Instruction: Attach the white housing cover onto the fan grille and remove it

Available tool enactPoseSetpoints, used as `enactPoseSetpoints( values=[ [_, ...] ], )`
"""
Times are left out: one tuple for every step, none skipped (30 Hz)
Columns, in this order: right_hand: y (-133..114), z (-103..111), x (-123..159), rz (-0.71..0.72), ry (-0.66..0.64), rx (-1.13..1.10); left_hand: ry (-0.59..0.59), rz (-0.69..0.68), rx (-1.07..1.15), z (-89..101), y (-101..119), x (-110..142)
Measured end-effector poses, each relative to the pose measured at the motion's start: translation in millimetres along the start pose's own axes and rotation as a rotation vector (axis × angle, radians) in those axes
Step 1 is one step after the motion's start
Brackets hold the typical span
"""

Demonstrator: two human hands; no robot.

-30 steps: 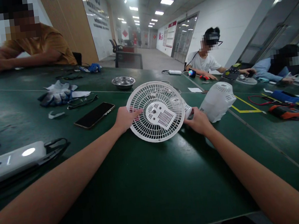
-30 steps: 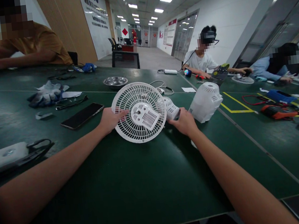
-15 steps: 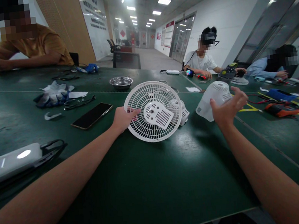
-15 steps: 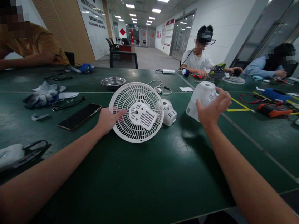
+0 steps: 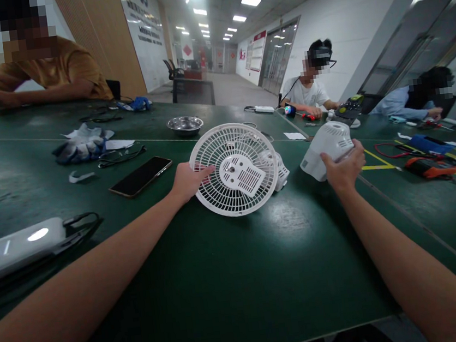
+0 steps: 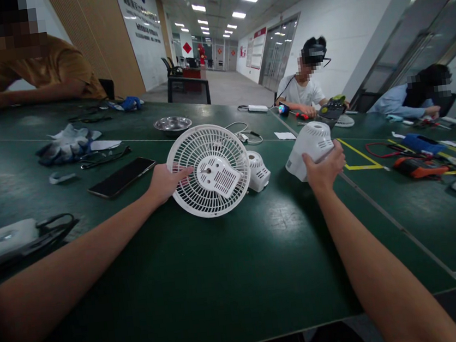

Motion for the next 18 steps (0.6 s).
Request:
enactPoseSetpoints(
  values=[
    [-10,3,2,-0.012,0.042,0.027,-0.002,-0.001,0.000,0.0,1,0],
    [-21,6,5,0.022,0.059,0.035,-0.002,0.001,0.002,-0.1,1,1],
    [-34,8,9,0.081,0.054,0.024,-0.002,0.004,0.007,-0.3,2,1],
    [-47,9,14,0.150,0.026,0.002,-0.003,0.006,0.011,-0.5,2,1],
    [-59,9,19,0.220,-0.017,-0.023,-0.005,0.006,0.014,-0.7,2,2],
    [-71,9,25,0.275,-0.054,-0.043,-0.006,0.004,0.015,-0.8,3,2],
    [-81,7,31,0.319,-0.101,-0.072,-0.007,0.000,0.017,-1.0,3,2],
    [-90,4,38,0.347,-0.175,-0.115,-0.005,-0.001,0.018,-1.0,3,2],
    [-97,0,46,0.355,-0.273,-0.168,-0.004,-0.002,0.021,-1.0,3,1],
    [-103,-5,53,0.346,-0.375,-0.212,-0.008,0.000,0.024,-0.9,2,1],
    [-107,-9,59,0.343,-0.483,-0.246,-0.012,0.002,0.028,-0.8,2,1],
    [-110,-13,66,0.343,-0.581,-0.268,-0.018,0.003,0.030,-0.6,1,0],
    [-112,-17,71,0.344,-0.658,-0.279,-0.021,0.001,0.030,-0.4,0,0],
    [-113,-21,75,0.343,-0.711,-0.283,-0.021,-0.004,0.029,-0.2,0,-1],
    [-113,-23,77,0.334,-0.737,-0.283,-0.020,-0.010,0.027,-0.1,-1,-1],
    [-113,-25,78,0.315,-0.737,-0.280,-0.017,-0.016,0.023,0.0,-2,-1],
    [-112,-27,78,0.291,-0.721,-0.273,-0.015,-0.020,0.017,0.1,-3,-2],
    [-111,-27,77,0.276,-0.704,-0.263,-0.015,-0.019,0.010,0.1,-3,-2]
  ],
)
Point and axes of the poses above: each hand's wrist, its own x-axis away from the middle knuckle, its own z-axis out of the back of the hand, y = z × x, the point moved 1 cm from there along -x, towards the middle knuckle, and after that the axes turned 5 degrees about -y, right-handed, at the moved point
